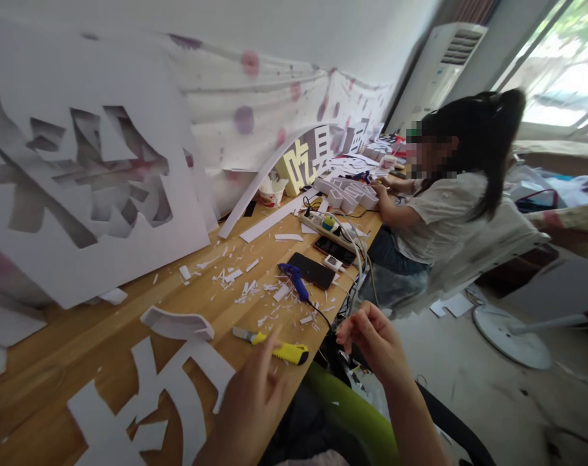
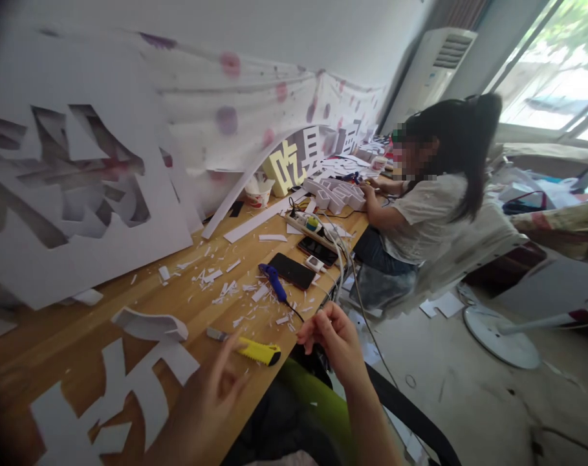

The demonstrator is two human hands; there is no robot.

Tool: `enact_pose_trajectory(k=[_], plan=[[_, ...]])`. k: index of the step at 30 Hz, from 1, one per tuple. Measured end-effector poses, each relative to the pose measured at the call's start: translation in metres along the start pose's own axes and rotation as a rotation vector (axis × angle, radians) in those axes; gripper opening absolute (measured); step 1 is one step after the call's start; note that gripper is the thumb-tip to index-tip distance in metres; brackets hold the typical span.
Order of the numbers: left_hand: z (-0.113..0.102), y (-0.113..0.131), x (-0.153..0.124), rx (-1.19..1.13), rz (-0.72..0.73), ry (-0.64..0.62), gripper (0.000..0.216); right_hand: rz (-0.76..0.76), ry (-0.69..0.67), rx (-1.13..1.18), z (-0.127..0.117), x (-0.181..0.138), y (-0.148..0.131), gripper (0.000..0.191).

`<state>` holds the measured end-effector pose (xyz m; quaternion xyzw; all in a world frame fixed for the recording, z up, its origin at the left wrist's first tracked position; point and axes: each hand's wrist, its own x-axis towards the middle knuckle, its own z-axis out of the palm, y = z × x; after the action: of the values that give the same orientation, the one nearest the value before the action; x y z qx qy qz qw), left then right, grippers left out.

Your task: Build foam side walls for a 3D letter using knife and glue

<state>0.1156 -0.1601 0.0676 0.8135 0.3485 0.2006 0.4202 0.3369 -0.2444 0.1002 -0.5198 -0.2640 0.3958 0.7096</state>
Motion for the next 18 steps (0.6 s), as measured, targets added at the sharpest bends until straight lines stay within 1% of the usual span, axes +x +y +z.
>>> enact_pose_trajectory(k=[1,2,3,4,6,7,9,11,13,15,17,18], plan=[[0.013,0.017,0.022,-0.106,0.02,-0.079,0.073,-0.001,-0.036,0.007,0.004,-0.005,-0.005,0.037],[0.027,0.031,0.044,-0.188,0.067,-0.134,0.08,0.0,-0.072,0.006,0.005,-0.01,-0.009,0.036],[0.039,0.041,0.062,-0.219,0.113,-0.204,0.077,0.0,-0.111,-0.003,0.005,-0.015,-0.013,0.035],[0.05,0.048,0.078,-0.229,0.128,-0.254,0.065,-0.006,-0.141,-0.015,0.002,-0.019,-0.017,0.035],[0.061,0.053,0.098,-0.221,0.121,-0.28,0.027,-0.045,-0.147,-0.038,-0.008,-0.024,-0.023,0.035],[0.061,0.053,0.103,-0.225,0.112,-0.274,0.021,-0.076,-0.115,-0.049,-0.015,-0.026,-0.026,0.034],[0.055,0.053,0.106,-0.258,0.088,-0.26,0.027,-0.129,-0.003,-0.077,-0.032,-0.026,-0.031,0.034],[0.043,0.056,0.104,-0.304,0.069,-0.252,0.03,-0.141,0.112,-0.157,-0.051,-0.021,-0.038,0.037],[0.033,0.062,0.101,-0.33,0.06,-0.22,0.029,-0.137,0.209,-0.391,-0.071,-0.011,-0.045,0.041],[0.026,0.07,0.096,-0.322,0.059,-0.154,0.027,-0.145,0.307,-0.714,-0.094,0.004,-0.052,0.046],[0.019,0.075,0.087,-0.295,0.064,-0.104,0.026,-0.133,0.391,-0.905,-0.117,0.023,-0.056,0.047],[0.016,0.076,0.08,-0.277,0.062,-0.102,0.024,-0.114,0.416,-0.978,-0.128,0.032,-0.055,0.045]])
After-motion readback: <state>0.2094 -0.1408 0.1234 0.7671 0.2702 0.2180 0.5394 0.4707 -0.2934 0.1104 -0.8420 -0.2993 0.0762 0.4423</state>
